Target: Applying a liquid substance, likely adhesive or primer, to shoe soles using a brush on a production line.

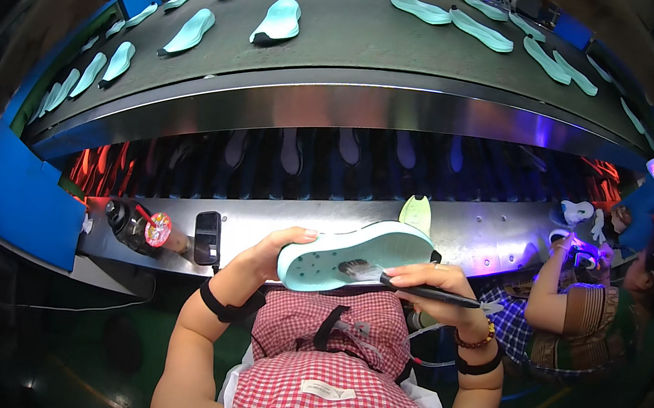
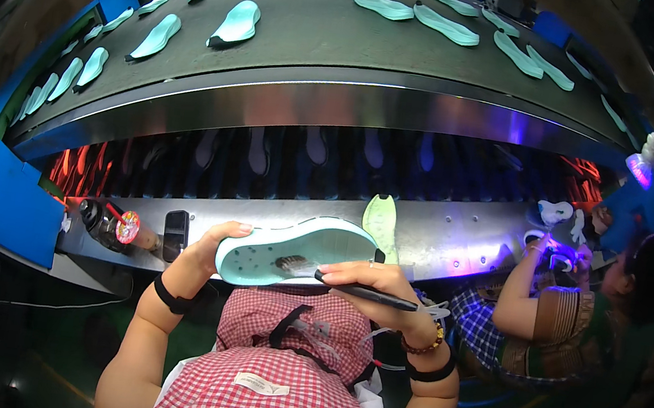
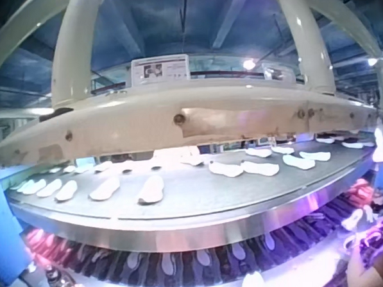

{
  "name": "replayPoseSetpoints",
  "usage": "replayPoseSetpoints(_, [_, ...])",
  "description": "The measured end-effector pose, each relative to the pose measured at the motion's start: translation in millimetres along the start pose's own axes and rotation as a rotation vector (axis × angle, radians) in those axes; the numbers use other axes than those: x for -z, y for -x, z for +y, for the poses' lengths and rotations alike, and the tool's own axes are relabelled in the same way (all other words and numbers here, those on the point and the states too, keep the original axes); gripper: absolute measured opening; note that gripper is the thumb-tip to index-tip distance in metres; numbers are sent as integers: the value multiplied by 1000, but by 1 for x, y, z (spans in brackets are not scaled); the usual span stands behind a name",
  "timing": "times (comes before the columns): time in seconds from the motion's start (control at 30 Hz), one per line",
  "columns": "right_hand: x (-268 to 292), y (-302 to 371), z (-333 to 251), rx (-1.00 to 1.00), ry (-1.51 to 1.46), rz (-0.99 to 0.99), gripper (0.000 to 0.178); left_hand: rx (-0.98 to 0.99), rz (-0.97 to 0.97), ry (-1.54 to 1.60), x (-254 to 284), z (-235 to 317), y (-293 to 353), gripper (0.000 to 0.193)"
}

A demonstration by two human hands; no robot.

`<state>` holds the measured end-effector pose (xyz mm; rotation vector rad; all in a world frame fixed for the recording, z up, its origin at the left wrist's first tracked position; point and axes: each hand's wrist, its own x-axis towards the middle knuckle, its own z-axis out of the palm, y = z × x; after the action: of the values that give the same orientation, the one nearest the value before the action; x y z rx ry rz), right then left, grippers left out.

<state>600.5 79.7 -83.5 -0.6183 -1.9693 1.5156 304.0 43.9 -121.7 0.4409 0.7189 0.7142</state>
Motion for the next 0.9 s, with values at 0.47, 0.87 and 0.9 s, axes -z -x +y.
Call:
replayPoseSetpoints(0.47, [-34, -7, 32, -263, -250, 250, 18, -234, -79, 495, -18, -49, -57, 90])
replayPoseSetpoints(0.87, [-37, 2, 5, 21, 31, 53, 18, -483, 186, 457, -26, -45, -56, 84])
replayPoseSetpoints(0.9, [-33, 0, 5, -71, -145, 86, 18, -477, 187, 456, -36, -41, -55, 84])
